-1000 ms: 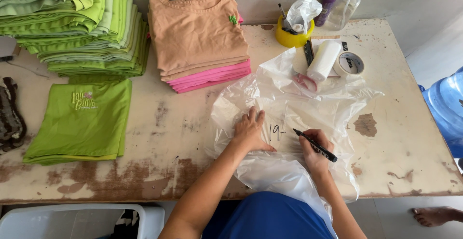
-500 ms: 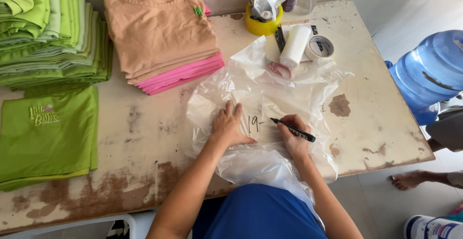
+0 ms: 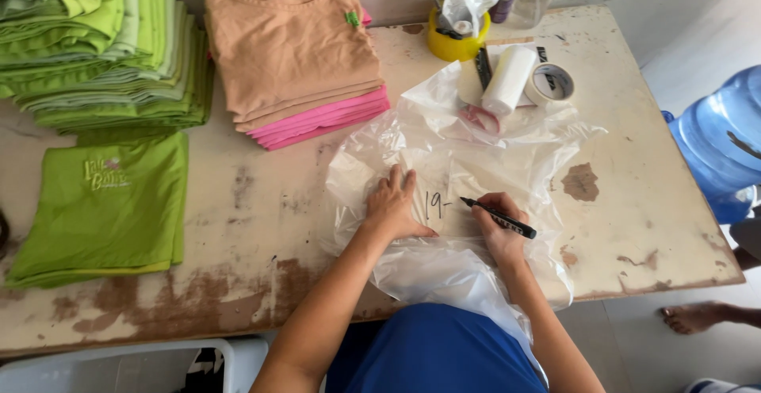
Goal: Organizing stacks of folded laundry and labeling a plastic bag for an order.
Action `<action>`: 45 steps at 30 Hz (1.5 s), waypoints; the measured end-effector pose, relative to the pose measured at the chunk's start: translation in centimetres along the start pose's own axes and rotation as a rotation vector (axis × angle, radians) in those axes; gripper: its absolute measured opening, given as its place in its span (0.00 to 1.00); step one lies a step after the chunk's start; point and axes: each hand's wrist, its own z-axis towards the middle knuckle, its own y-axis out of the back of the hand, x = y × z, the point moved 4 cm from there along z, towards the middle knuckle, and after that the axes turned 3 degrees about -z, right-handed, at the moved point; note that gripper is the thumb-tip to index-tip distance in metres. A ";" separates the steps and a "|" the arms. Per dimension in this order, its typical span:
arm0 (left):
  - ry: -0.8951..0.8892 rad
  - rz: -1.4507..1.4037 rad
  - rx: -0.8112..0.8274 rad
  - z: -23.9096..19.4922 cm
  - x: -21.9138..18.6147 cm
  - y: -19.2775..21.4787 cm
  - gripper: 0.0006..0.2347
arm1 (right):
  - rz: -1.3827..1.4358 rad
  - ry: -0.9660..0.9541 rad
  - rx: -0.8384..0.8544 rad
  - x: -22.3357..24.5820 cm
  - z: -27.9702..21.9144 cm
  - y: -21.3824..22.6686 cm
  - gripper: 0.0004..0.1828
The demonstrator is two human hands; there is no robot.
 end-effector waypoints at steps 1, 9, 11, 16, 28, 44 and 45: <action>0.011 -0.001 -0.004 0.0 0.3 -0.3 0.64 | 0.003 0.004 0.010 -0.1 0.0 -0.2 0.09; -0.019 -0.006 -0.023 0.2 0.4 -0.5 0.64 | 0.037 -0.011 -0.008 -1.2 0.1 -0.2 0.08; -0.013 -0.002 -0.011 0.3 0.3 -0.4 0.64 | 0.038 -0.009 -0.007 -1.1 0.1 -0.2 0.08; -0.012 -0.011 -0.002 0.3 0.4 -0.6 0.64 | 0.041 -0.008 -0.007 -1.0 0.1 -0.2 0.08; 0.000 -0.020 -0.022 0.3 0.3 -0.3 0.64 | 0.004 -0.012 -0.012 -0.1 0.0 0.0 0.09; -0.011 -0.033 -0.026 0.4 0.6 -0.8 0.65 | -0.106 0.017 0.026 0.6 0.2 -0.3 0.09; -0.018 -0.038 -0.043 0.4 0.6 -0.9 0.65 | -0.115 0.027 0.028 0.5 0.2 -0.3 0.09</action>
